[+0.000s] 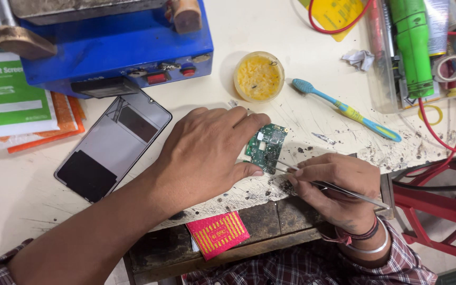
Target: The person holds a green phone motherboard on the workbench with one hand and uses tweezers with the other hand to work on small components on the board. A detached phone screen lies on the bench beside the board throughout the episode.
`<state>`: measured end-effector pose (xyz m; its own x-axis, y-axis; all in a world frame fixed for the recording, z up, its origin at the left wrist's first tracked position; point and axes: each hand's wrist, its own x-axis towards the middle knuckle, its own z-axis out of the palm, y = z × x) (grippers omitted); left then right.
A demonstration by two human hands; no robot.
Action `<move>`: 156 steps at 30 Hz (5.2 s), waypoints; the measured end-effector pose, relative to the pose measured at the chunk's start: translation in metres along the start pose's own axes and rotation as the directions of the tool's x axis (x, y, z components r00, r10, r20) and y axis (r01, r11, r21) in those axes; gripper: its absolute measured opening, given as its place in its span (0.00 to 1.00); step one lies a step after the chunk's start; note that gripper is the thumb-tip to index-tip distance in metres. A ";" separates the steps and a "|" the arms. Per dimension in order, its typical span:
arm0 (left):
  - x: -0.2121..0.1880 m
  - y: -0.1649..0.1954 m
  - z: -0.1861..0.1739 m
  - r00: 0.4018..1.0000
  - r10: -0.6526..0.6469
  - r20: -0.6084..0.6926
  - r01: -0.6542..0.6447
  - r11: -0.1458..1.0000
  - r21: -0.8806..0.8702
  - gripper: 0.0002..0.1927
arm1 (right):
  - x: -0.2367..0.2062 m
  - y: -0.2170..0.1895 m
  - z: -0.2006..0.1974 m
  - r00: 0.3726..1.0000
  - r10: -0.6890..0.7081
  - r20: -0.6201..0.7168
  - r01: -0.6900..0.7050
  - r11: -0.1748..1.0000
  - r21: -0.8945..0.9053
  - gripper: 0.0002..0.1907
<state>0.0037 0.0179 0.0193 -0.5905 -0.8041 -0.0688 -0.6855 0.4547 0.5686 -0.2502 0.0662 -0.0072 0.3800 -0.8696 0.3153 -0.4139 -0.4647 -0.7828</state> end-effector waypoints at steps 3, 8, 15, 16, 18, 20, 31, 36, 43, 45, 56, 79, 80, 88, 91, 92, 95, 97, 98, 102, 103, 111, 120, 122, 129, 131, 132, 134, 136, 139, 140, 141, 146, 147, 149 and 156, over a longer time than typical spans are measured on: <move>-0.001 0.000 0.004 0.998 0.019 -0.053 -0.019 1.000 -0.011 0.40 | 0.000 0.002 0.001 1.000 -0.004 -0.022 0.004 1.000 0.018 0.06; -0.001 0.006 -0.006 0.994 0.028 -0.107 -0.028 1.000 0.002 0.38 | 0.002 -0.001 -0.001 1.000 0.010 -0.004 -0.009 0.992 0.124 0.06; -0.004 0.034 -0.025 0.994 -0.110 -0.014 0.110 0.994 -0.002 0.40 | -0.007 -0.013 -0.009 0.997 0.036 -0.072 -0.028 0.993 0.114 0.04; -0.005 0.037 -0.026 0.994 -0.108 -0.016 0.108 0.994 -0.005 0.40 | -0.008 -0.014 -0.010 0.996 0.043 -0.075 -0.032 0.991 0.131 0.04; -0.009 0.043 -0.028 0.994 -0.110 -0.023 0.110 0.994 0.004 0.41 | -0.011 -0.016 -0.011 0.995 0.039 -0.090 -0.025 0.989 0.146 0.04; -0.013 0.048 -0.027 0.993 -0.119 -0.028 0.119 0.993 0.020 0.40 | -0.014 -0.018 -0.011 0.994 0.026 -0.107 -0.010 0.990 0.141 0.04; -0.040 0.066 0.002 0.969 -0.037 -0.244 0.055 0.996 0.066 0.45 | -0.026 -0.024 -0.012 0.992 0.101 -0.082 -0.072 0.952 0.297 0.02; -0.040 0.070 0.004 0.970 -0.051 -0.236 0.074 0.994 0.087 0.42 | -0.029 -0.025 -0.013 0.990 0.123 -0.069 -0.092 0.933 0.349 0.02; -0.044 0.072 0.007 0.960 -0.020 -0.279 0.048 0.995 0.092 0.39 | -0.031 -0.029 -0.012 0.989 0.102 -0.103 -0.065 0.949 0.309 0.02; -0.045 0.072 0.009 0.957 -0.025 -0.288 0.050 0.995 0.082 0.38 | -0.032 -0.031 -0.012 0.988 0.111 -0.105 -0.075 0.951 0.299 0.02; -0.041 0.070 0.009 0.954 -0.043 -0.296 0.062 0.996 0.057 0.37 | -0.032 -0.026 -0.013 0.989 0.129 -0.080 -0.094 0.935 0.343 0.02; -0.015 0.078 -0.019 0.981 -0.187 -0.046 0.192 0.970 0.150 0.39 | -0.004 -0.014 -0.022 0.984 0.161 0.072 -0.175 0.927 0.331 0.03; -0.013 0.080 -0.022 0.976 -0.218 -0.010 0.217 0.965 0.148 0.39 | -0.005 -0.013 -0.020 0.982 0.174 0.078 -0.191 0.901 0.390 0.03; -0.003 0.093 -0.028 0.974 -0.227 -0.005 0.224 0.954 0.200 0.39 | -0.006 -0.001 -0.025 0.991 0.119 0.067 -0.133 0.957 0.256 0.05; -0.007 0.093 -0.030 0.971 -0.237 0.013 0.229 0.950 0.213 0.37 | -0.007 0.000 -0.021 0.989 0.121 0.080 -0.140 0.940 0.312 0.05; -0.008 0.092 -0.032 0.972 -0.233 0.027 0.221 0.950 0.221 0.36 | -0.007 0.000 -0.020 0.988 0.130 0.081 -0.150 0.929 0.339 0.05; -0.011 0.094 -0.034 0.972 -0.232 0.029 0.222 0.957 0.189 0.36 | -0.011 0.000 -0.020 0.979 0.192 0.061 -0.202 0.917 0.344 0.03; -0.013 0.095 -0.034 0.973 -0.233 0.010 0.228 0.960 0.165 0.37 | -0.014 0.002 -0.022 0.980 0.191 0.049 -0.196 0.903 0.382 0.03; -0.014 0.096 -0.033 0.973 -0.230 0.003 0.227 0.962 0.150 0.37 | -0.016 0.002 -0.024 0.980 0.195 0.042 -0.196 0.896 0.397 0.03; -0.015 0.097 -0.026 0.966 -0.259 -0.013 0.259 0.959 0.116 0.36 | -0.018 0.006 -0.027 0.976 0.217 0.035 -0.214 0.906 0.366 0.04; -0.016 0.097 -0.025 0.965 -0.261 -0.011 0.261 0.960 0.104 0.36 | -0.018 0.006 -0.028 0.965 0.254 0.066 -0.259 0.883 0.391 0.04; -0.022 0.085 -0.023 0.969 -0.239 -0.062 0.242 0.970 0.040 0.37 | -0.010 0.002 -0.031 0.958 0.270 0.092 -0.283 0.854 0.437 0.05; -0.017 0.063 -0.012 0.979 -0.185 -0.086 0.178 0.981 -0.075 0.37 | -0.020 -0.003 -0.032 0.977 0.203 0.063 -0.212 0.908 0.362 0.06; -0.015 0.061 -0.010 0.981 -0.152 -0.121 0.146 0.987 -0.063 0.38 | -0.019 -0.006 -0.033 0.984 0.173 0.033 -0.173 0.920 0.350 0.06; -0.006 0.056 0.003 0.983 -0.160 -0.091 0.162 0.987 0.014 0.40 | -0.015 -0.013 -0.033 0.995 0.063 0.080 -0.076 0.982 0.175 0.06; -0.006 0.055 0.006 0.983 -0.156 -0.093 0.159 0.987 0.028 0.40 | -0.015 -0.013 -0.034 0.994 0.071 0.082 -0.086 0.978 0.188 0.06; -0.007 0.055 0.006 0.983 -0.150 -0.106 0.153 0.988 0.018 0.39 | -0.015 -0.013 -0.034 0.995 0.061 0.079 -0.074 0.982 0.175 0.06; -0.008 0.056 0.006 0.982 -0.141 -0.126 0.141 0.990 -0.008 0.38 | -0.016 -0.013 -0.035 0.996 0.048 0.080 -0.060 0.987 0.147 0.06; -0.009 0.057 0.006 0.982 -0.133 -0.133 0.133 0.991 -0.007 0.38 | -0.016 -0.014 -0.035 0.995 0.060 0.085 -0.074 0.983 0.166 0.06; -0.009 0.058 0.004 0.981 -0.131 -0.143 0.133 0.991 0.006 0.38 | -0.016 -0.014 -0.033 0.995 0.080 0.057 -0.088 0.981 0.175 0.06; -0.009 0.058 0.005 0.981 -0.133 -0.141 0.135 0.991 0.007 0.39 | -0.016 -0.014 -0.032 0.995 0.093 0.044 -0.100 0.980 0.174 0.06; -0.009 0.058 0.005 0.980 -0.147 -0.134 0.149 0.989 0.005 0.39 | -0.017 -0.013 -0.033 0.996 0.070 0.057 -0.079 0.981 0.175 0.06; -0.010 0.058 0.008 0.978 -0.123 -0.167 0.126 0.992 0.012 0.38 | -0.019 -0.012 -0.033 0.992 0.091 0.082 -0.108 0.969 0.224 0.06; -0.010 0.057 0.009 0.978 -0.124 -0.167 0.127 0.992 0.010 0.39 | -0.019 -0.012 -0.033 0.993 0.092 0.076 -0.107 0.970 0.219 0.06; -0.009 0.057 0.009 0.978 -0.124 -0.167 0.128 0.992 0.014 0.39 | -0.018 -0.012 -0.032 0.994 0.089 0.058 -0.099 0.972 0.212 0.06; -0.007 0.058 0.010 0.981 -0.141 -0.134 0.146 0.989 0.031 0.40 | -0.016 -0.015 -0.034 0.995 0.074 0.073 -0.087 0.980 0.182 0.06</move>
<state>-0.0366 0.0539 0.0443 -0.4256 -0.9041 -0.0380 -0.7773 0.3438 0.5269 -0.2788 0.0816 0.0175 0.4078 -0.8871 0.2161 -0.2879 -0.3495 -0.8916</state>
